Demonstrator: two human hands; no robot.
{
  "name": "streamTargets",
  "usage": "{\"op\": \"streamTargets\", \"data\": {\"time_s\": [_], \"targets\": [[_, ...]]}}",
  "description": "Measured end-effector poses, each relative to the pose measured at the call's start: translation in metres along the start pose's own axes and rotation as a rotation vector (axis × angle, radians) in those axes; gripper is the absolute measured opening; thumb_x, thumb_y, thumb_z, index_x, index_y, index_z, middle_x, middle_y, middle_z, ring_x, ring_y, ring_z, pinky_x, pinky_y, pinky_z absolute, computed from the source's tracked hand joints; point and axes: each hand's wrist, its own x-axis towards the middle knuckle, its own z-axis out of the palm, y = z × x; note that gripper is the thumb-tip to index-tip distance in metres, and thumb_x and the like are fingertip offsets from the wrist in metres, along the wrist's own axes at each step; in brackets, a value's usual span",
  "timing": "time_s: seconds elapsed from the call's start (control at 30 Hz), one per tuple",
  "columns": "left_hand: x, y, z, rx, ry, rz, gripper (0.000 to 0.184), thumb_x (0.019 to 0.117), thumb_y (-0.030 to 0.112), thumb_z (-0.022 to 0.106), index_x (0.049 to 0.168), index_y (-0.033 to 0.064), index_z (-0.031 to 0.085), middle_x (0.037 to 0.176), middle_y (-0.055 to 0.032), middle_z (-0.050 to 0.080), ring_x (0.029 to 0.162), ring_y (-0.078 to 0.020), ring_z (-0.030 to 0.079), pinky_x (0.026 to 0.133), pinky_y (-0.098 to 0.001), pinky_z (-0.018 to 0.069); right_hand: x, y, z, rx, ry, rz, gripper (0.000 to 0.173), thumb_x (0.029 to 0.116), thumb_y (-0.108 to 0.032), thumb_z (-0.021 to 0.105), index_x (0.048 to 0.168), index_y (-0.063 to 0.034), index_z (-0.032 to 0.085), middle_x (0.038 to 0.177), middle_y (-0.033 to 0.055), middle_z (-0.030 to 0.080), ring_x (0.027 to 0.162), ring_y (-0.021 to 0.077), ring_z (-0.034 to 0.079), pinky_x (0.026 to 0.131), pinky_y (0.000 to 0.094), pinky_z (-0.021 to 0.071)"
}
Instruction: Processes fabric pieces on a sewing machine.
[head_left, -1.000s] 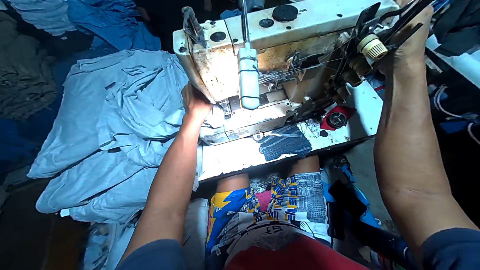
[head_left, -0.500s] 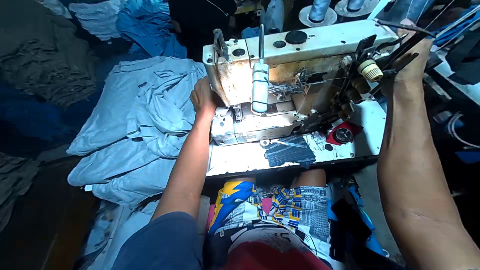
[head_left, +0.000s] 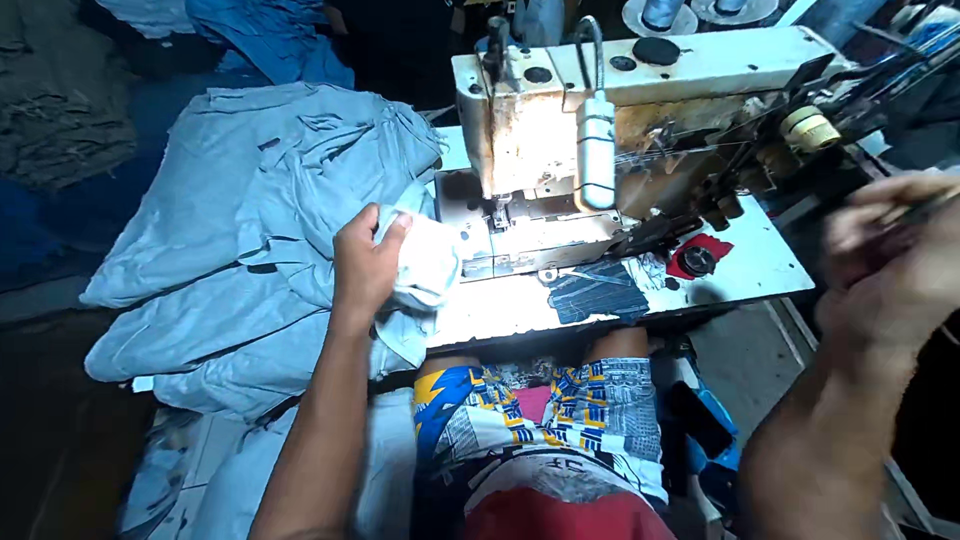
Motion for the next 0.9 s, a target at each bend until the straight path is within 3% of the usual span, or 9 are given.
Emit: {"op": "streamTargets", "data": {"time_s": [0.07, 0.13, 0.2, 0.27, 0.37, 0.5, 0.63, 0.77, 0.9], "targets": [[-0.025, 0.003, 0.000, -0.100, -0.057, 0.049, 0.025, 0.1032, 0.037, 0.062, 0.107, 0.0133, 0.067, 0.084, -0.0048, 0.068, 0.067, -0.0150, 0.065, 0.060, -0.0390, 0.0572, -0.049, -0.021, 0.065, 0.032, -0.199, 0.108, 0.045, 0.1060, -0.062, 0.033, 0.120, -0.0281, 0.059, 0.085, -0.0153, 0.063, 0.069, -0.0010, 0.058, 0.060, 0.0195, 0.0498], [-0.030, 0.003, 0.003, -0.205, -0.075, 0.085, 0.019, 0.1020, 0.033, 0.065, 0.109, 0.0168, 0.070, 0.089, 0.0010, 0.071, 0.072, -0.0091, 0.067, 0.064, -0.0320, 0.0589, -0.070, -0.020, 0.131, -0.064, -0.379, 0.109, 0.046, 0.1080, -0.054, 0.036, 0.115, -0.0150, 0.061, 0.084, -0.0053, 0.061, 0.072, 0.0068, 0.059, 0.064, 0.0308, 0.0522], [-0.026, 0.002, 0.007, -0.322, -0.064, 0.100, 0.015, 0.1010, 0.029, 0.067, 0.109, 0.0165, 0.071, 0.091, 0.0036, 0.072, 0.076, -0.0068, 0.068, 0.068, -0.0288, 0.0601, -0.066, -0.017, 0.183, -0.240, -0.479, -0.034, 0.033, 0.1084, -0.034, 0.044, 0.116, -0.0106, 0.067, 0.095, 0.0001, 0.068, 0.084, 0.0113, 0.066, 0.072, 0.0386, 0.0577], [-0.023, -0.001, 0.012, -0.427, -0.066, 0.105, 0.013, 0.1002, 0.025, 0.068, 0.108, 0.0145, 0.071, 0.091, 0.0039, 0.072, 0.077, -0.0068, 0.069, 0.068, -0.0279, 0.0602, -0.050, -0.019, 0.220, -0.409, -0.480, -0.218, 0.030, 0.1054, -0.029, 0.055, 0.123, -0.0102, 0.071, 0.110, 0.0033, 0.072, 0.097, 0.0138, 0.070, 0.084, 0.0393, 0.0598], [-0.026, -0.006, 0.019, -0.531, -0.082, 0.087, 0.013, 0.0992, 0.023, 0.069, 0.107, 0.0130, 0.071, 0.090, 0.0034, 0.072, 0.077, -0.0080, 0.069, 0.069, -0.0277, 0.0605, -0.026, -0.020, 0.260, -0.577, -0.477, -0.413, 0.028, 0.1016, -0.027, 0.062, 0.120, -0.0085, 0.071, 0.103, 0.0076, 0.071, 0.094, 0.0217, 0.068, 0.080, 0.0426, 0.0567], [-0.027, -0.013, 0.024, -0.611, -0.076, 0.071, 0.011, 0.0985, 0.021, 0.070, 0.106, 0.0124, 0.071, 0.086, 0.0030, 0.071, 0.071, -0.0081, 0.067, 0.063, -0.0262, 0.0585, -0.015, -0.020, 0.288, -0.645, -0.538, -0.462, 0.026, 0.1015, -0.024, 0.060, 0.119, -0.0087, 0.071, 0.097, 0.0082, 0.066, 0.089, 0.0241, 0.065, 0.073, 0.0397, 0.0550], [-0.033, -0.014, 0.025, -0.665, -0.133, 0.062, 0.010, 0.0978, 0.020, 0.070, 0.105, 0.0121, 0.071, 0.087, 0.0025, 0.071, 0.075, -0.0092, 0.068, 0.068, -0.0287, 0.0606, -0.019, -0.011, 0.299, -0.552, -0.461, -0.472, 0.020, 0.1012, -0.016, 0.060, 0.114, -0.0082, 0.074, 0.098, 0.0087, 0.070, 0.091, 0.0228, 0.068, 0.077, 0.0401, 0.0570], [-0.049, -0.017, 0.024, -0.795, -0.332, 0.106, 0.011, 0.0973, 0.013, 0.070, 0.104, 0.0035, 0.072, 0.092, -0.0027, 0.074, 0.084, -0.0103, 0.071, 0.079, -0.0307, 0.0620, -0.023, 0.003, 0.296, -0.410, -0.401, -0.440, 0.023, 0.1024, -0.021, 0.061, 0.117, -0.0085, 0.074, 0.100, 0.0088, 0.071, 0.091, 0.0207, 0.069, 0.079, 0.0428, 0.0571], [-0.051, -0.039, 0.011, -0.606, -0.681, 0.334, 0.023, 0.0934, 0.031, 0.077, 0.098, 0.0085, 0.074, 0.094, 0.0012, 0.070, 0.083, -0.0044, 0.063, 0.074, -0.0231, 0.0542, -0.021, 0.009, 0.294, -0.297, -0.402, -0.384, 0.037, 0.1022, -0.035, 0.060, 0.121, -0.0059, 0.070, 0.104, 0.0096, 0.071, 0.093, 0.0190, 0.069, 0.081, 0.0429, 0.0580]]}}
